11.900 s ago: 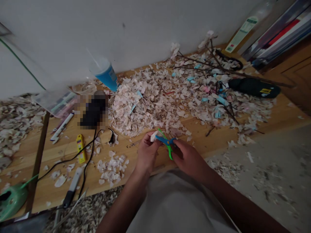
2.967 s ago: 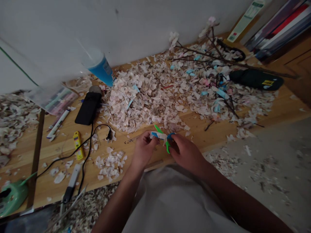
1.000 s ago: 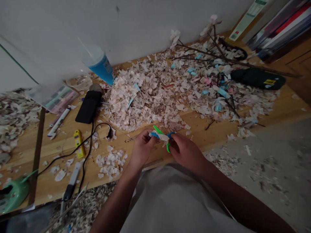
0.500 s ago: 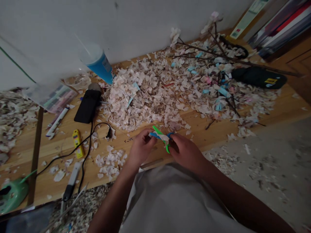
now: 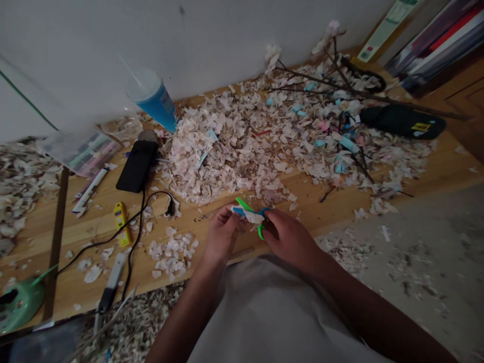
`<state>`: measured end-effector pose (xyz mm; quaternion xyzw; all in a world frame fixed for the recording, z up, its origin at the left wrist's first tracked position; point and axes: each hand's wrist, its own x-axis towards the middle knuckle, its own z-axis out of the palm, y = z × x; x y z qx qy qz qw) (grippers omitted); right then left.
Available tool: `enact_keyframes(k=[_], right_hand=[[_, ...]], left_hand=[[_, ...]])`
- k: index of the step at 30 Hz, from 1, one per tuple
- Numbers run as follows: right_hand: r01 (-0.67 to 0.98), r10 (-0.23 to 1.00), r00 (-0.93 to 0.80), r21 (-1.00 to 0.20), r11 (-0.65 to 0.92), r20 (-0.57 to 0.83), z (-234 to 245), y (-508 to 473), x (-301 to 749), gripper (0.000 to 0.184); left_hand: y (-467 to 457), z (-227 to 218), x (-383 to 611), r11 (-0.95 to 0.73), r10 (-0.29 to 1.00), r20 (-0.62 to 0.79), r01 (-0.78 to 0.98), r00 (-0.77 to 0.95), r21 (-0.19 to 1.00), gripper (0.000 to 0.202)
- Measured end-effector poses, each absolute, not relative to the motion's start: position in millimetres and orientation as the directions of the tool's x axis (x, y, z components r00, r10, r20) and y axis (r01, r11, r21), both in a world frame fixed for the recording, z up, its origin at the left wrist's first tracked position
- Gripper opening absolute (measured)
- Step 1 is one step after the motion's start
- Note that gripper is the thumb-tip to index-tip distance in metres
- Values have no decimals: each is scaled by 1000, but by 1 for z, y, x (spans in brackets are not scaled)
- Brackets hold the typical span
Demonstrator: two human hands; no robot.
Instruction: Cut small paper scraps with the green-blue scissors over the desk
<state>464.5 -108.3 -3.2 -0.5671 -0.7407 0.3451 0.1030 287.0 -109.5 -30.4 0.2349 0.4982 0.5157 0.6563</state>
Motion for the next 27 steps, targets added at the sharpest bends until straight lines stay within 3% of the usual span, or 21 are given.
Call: enact_keyframes(k=[3, 12, 27], right_hand=[[769, 913, -334, -628, 120, -234, -3, -108, 466, 18], [754, 914, -329, -649, 104, -236, -1, -108, 467, 17], [744, 912, -344, -658, 119, -225, -4, -109, 470, 18]], left_hand=[[-109, -28, 287, 324, 928, -371, -419, -35, 848, 21], [-99, -12, 281, 287, 953, -295, -113, -67, 951, 24], [-96, -11, 276, 311, 949, -309, -22, 53, 950, 19]])
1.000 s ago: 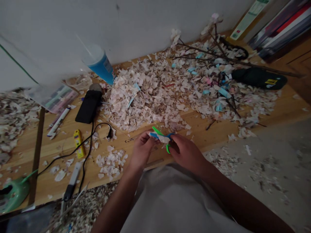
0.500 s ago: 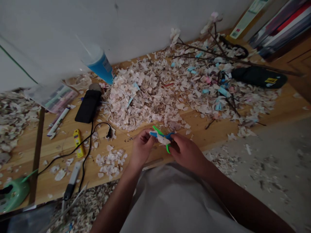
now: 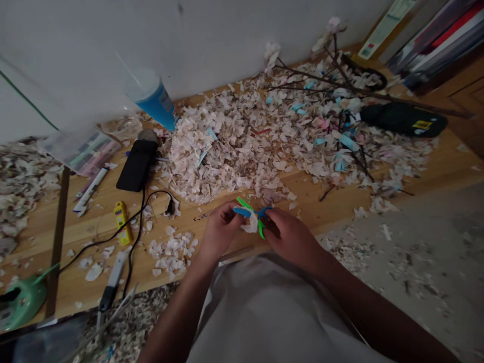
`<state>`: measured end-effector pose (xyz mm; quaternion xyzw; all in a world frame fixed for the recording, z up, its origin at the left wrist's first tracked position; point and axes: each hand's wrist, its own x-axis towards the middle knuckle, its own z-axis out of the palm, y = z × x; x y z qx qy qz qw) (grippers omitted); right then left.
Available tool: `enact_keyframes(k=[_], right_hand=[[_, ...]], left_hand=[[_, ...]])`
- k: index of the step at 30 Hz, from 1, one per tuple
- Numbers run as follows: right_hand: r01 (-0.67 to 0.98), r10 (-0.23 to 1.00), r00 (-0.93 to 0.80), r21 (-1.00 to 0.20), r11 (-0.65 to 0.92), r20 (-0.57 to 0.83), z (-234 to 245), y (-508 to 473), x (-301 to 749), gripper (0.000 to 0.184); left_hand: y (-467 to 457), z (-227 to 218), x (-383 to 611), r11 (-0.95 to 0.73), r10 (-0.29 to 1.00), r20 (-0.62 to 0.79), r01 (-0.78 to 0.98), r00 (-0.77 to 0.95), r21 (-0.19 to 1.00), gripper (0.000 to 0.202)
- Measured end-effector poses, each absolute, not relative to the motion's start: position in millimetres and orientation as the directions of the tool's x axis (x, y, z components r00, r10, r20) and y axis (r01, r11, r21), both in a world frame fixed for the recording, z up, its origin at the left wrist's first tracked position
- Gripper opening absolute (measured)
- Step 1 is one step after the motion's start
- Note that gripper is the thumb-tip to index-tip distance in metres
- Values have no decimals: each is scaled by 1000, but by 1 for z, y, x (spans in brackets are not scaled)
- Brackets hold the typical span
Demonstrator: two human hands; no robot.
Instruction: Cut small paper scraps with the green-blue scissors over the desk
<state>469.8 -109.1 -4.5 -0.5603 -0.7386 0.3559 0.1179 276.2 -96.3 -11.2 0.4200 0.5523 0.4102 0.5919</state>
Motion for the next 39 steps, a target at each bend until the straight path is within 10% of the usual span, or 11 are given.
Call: enact_keyframes(k=[28, 39], right_hand=[[797, 907, -338, -589, 134, -251, -7, -104, 474, 11], [677, 956, -233, -735, 30, -176, 0, -103, 477, 7]], left_hand=[[-85, 5, 256, 133, 927, -267, 436, 263, 890, 18], [-100, -10, 274, 427, 904, -425, -94, 46, 899, 33]])
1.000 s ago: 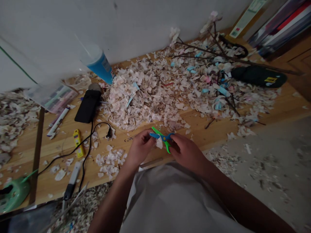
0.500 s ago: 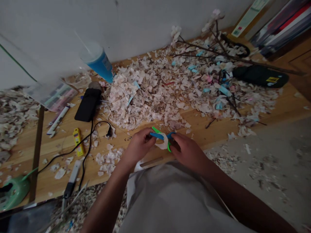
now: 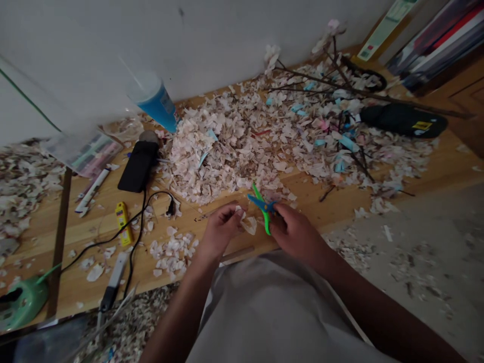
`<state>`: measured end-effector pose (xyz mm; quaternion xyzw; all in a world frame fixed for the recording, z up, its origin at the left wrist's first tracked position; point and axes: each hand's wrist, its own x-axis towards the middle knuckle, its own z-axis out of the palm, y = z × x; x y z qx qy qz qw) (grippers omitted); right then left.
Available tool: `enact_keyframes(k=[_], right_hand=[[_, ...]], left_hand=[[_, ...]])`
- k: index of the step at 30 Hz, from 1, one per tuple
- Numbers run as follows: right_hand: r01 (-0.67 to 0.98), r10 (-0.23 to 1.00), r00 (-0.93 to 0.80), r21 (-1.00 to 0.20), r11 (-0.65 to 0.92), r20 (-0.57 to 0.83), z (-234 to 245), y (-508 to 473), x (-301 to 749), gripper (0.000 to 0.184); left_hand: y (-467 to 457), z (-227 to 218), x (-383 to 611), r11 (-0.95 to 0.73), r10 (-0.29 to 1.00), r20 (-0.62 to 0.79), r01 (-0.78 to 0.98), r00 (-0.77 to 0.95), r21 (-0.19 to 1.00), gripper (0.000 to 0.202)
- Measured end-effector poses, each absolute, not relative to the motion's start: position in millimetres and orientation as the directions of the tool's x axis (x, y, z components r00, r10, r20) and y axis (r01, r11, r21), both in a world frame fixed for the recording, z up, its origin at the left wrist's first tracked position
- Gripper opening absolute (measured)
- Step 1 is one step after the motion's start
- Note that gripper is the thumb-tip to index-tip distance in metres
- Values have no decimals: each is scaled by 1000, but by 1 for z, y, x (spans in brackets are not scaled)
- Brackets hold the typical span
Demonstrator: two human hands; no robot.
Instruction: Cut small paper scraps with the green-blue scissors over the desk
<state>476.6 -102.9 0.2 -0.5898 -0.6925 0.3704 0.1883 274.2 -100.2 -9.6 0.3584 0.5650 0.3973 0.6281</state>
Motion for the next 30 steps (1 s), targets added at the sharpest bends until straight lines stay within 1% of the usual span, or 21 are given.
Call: enact_keyframes(k=[2, 4, 6, 8, 10, 13, 15, 16, 17, 20, 24, 27, 30], right_hand=[[701, 938, -291, -709, 74, -190, -1, -106, 474, 12], [710, 931, -307, -699, 85, -199, -2, -109, 473, 16], [691, 933, -296, -720, 61, -205, -3, -110, 473, 19], [630, 943, -264, -776, 8, -204, -4, -111, 473, 21], [526, 960, -211, -849, -46, -183, -3, -111, 472, 21], [287, 986, -108, -954, -89, -124, -2, -112, 465, 24], [135, 991, -73, -986, -102, -112, -1, -112, 459, 30], [89, 990, -72, -990, -111, -117, -1, -112, 456, 34], [69, 989, -80, -990, -121, -127, -2, -112, 454, 38], [79, 981, -99, -984, -162, -170, -5, -110, 452, 44], [63, 974, -86, -977, -203, -208, -10, -109, 453, 41], [54, 972, -65, -974, -221, -224, -11, -109, 452, 40], [63, 970, -60, -971, -231, -234, -12, -111, 452, 37]], left_hand=[[-101, -9, 278, 414, 910, -413, -140, 36, 899, 31], [-101, -8, 280, 393, 919, -392, -169, 41, 904, 30], [-101, -6, 281, 392, 920, -386, -182, 73, 902, 30], [-100, -6, 281, 396, 918, -383, -177, 100, 901, 30], [-100, -6, 282, 391, 920, -379, -154, 105, 907, 30], [-102, -7, 285, 392, 919, -383, -105, 100, 914, 31], [-103, -7, 287, 406, 910, -396, -69, 119, 911, 30], [-104, -7, 288, 410, 907, -400, -56, 129, 911, 29], [-104, -7, 289, 410, 905, -400, -45, 141, 911, 28], [-104, -4, 289, 408, 902, -398, -26, 169, 913, 26], [-103, -1, 288, 432, 891, -421, -26, 170, 902, 27], [-105, -4, 290, 447, 892, -436, -104, 116, 888, 30], [-108, -11, 294, 449, 889, -456, -263, 37, 854, 33]])
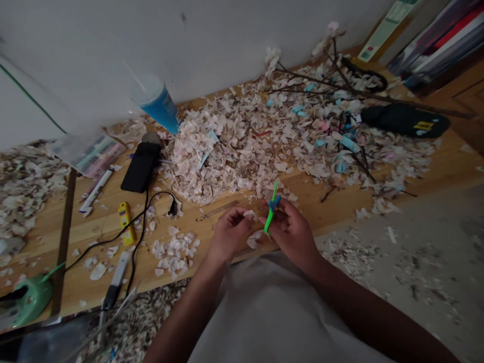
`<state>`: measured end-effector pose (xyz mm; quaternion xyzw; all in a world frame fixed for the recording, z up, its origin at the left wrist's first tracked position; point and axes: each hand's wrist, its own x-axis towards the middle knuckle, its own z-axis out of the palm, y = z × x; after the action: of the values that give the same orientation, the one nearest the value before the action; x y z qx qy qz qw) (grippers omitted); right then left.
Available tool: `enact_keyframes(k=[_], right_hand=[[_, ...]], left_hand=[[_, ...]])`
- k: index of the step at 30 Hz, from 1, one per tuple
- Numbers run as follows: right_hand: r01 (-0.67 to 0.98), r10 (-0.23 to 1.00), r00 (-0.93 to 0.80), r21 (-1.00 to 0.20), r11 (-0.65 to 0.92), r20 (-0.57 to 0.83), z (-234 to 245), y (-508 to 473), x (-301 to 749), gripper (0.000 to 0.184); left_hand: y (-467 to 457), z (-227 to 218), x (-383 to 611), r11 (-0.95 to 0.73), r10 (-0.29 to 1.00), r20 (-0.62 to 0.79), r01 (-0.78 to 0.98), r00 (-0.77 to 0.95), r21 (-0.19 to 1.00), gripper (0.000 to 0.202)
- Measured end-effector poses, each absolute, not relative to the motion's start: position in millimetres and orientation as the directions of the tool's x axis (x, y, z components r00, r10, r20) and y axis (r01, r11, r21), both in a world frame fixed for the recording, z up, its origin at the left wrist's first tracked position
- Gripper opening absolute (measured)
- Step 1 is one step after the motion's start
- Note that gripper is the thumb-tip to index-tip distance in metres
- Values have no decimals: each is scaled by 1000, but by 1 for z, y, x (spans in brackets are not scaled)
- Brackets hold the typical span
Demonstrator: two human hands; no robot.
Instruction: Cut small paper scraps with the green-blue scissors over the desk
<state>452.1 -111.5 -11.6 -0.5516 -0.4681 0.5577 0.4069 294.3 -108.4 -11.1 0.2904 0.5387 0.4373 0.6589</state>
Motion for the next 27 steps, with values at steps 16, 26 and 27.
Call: enact_keyframes(k=[16, 26, 27], right_hand=[[606, 927, -272, -794, -42, -257, -11, -129, 464, 27], [608, 916, -285, -792, -55, -282, -7, -129, 464, 25], [610, 914, -288, -791, -54, -284, -7, -129, 464, 25]], left_hand=[[-107, -3, 306, 361, 878, -476, -598, -40, 715, 29], [-110, -6, 310, 333, 885, -457, -573, -84, 749, 28], [-111, -8, 310, 328, 887, -451, -555, -96, 764, 27]])
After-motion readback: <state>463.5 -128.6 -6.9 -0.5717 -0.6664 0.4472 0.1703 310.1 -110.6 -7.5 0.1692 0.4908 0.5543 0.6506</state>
